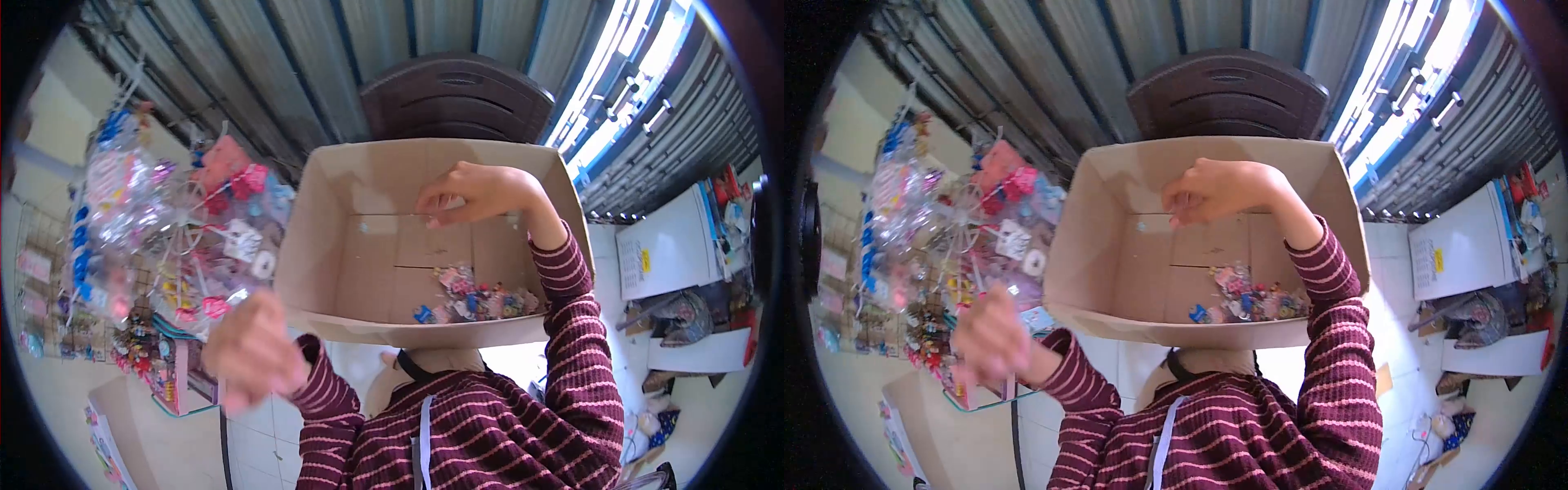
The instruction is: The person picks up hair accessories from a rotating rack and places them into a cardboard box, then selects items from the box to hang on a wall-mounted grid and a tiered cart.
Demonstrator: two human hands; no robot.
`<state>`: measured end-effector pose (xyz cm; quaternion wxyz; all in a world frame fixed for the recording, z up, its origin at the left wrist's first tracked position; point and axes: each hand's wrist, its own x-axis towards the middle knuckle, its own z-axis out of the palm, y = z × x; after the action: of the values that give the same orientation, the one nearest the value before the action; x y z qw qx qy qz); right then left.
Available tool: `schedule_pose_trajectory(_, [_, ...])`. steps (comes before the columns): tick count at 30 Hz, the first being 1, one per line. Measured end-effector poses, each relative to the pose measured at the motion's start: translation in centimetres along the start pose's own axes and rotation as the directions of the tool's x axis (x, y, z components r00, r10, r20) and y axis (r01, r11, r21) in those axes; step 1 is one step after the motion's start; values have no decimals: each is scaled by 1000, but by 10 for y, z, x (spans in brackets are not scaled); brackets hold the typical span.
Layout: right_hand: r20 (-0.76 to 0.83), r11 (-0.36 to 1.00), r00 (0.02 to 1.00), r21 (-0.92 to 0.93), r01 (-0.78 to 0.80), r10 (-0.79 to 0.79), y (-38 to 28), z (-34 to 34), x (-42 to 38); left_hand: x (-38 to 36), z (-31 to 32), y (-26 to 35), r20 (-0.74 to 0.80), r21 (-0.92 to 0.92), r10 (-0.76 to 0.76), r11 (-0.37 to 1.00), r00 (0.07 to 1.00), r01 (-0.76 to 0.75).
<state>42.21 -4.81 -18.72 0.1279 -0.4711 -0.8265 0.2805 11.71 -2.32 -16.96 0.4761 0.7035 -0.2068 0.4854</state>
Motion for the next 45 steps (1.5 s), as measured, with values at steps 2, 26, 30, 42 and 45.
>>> schedule_pose_trajectory(2, [-5, 989, 995, 110, -95, 96, 34, 9, -11, 12, 21, -57, -251, -94, -123, 990, 960, 102])
schedule_pose_trajectory(26, [-140, 685, 682, -33, -727, 717, 209, 305, -52, -243, 130, -309, -39, 909, -995, 5, 97, 416])
schedule_pose_trajectory(30, [-5, 621, 633, 198, -758, 774, 236, 291, -54, -240, 124, -326, -22, 965, -989, 17, 146, 261])
schedule_pose_trajectory(42, [-176, 52, 728, 981, 189, 662, 169, 146, -9, -41, 2, -257, -513, -43, -789, 418, 339, 908])
schedule_pose_trajectory(45, [-253, -175, 781, 892, 416, 571, 113, 113, 28, 17, -13, -173, -475, 22, -764, 487, 438, 873])
